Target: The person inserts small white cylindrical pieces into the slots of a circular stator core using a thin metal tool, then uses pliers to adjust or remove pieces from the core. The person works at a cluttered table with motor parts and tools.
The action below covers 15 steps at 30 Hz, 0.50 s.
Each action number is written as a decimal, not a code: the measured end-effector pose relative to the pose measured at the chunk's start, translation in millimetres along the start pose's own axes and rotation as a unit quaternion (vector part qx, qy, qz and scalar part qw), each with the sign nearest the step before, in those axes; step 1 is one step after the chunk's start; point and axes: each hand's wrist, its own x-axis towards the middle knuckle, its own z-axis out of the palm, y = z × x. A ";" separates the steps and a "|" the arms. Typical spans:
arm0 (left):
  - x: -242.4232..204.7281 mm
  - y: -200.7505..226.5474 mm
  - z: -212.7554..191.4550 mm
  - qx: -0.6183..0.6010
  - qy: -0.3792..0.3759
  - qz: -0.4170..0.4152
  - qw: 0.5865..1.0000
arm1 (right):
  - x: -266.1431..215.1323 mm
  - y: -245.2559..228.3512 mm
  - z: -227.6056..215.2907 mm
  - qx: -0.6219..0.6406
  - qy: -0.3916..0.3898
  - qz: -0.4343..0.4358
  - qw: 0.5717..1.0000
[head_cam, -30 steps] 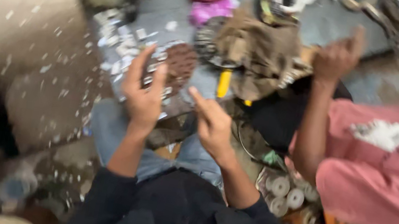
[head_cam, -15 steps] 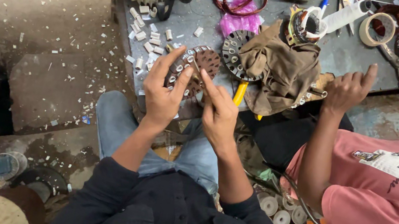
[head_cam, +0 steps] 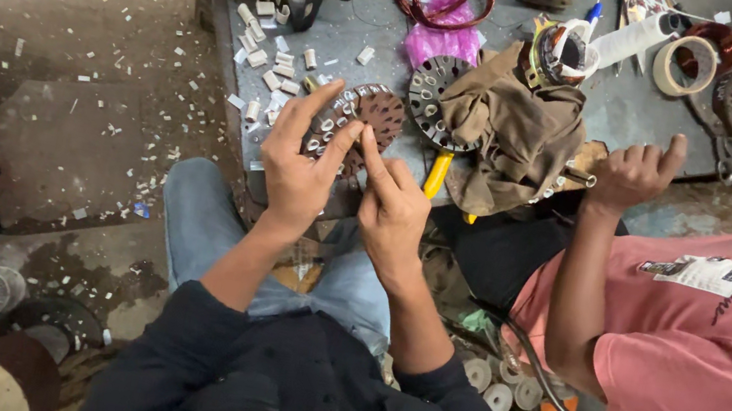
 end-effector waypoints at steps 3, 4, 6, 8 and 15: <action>1.2 0.8 0.5 -0.004 0.003 0.013 1.000 | 1.5 3.2 0.1 -0.003 -0.002 -0.019 1.000; 1.5 0.8 0.5 -0.006 0.003 0.018 1.000 | 2.1 4.4 0.1 0.000 -0.003 -0.027 1.000; 2.0 0.9 0.0 0.000 -0.001 0.018 1.000 | 2.8 5.7 0.2 -0.007 -0.005 -0.034 0.999; 2.3 0.4 -0.3 0.002 -0.002 0.019 1.000 | 3.2 6.8 0.0 -0.012 -0.009 -0.042 0.999; 1.5 -1.6 -0.1 0.000 0.003 0.018 1.000 | 4.9 8.1 -3.2 -0.047 -0.024 -0.066 0.996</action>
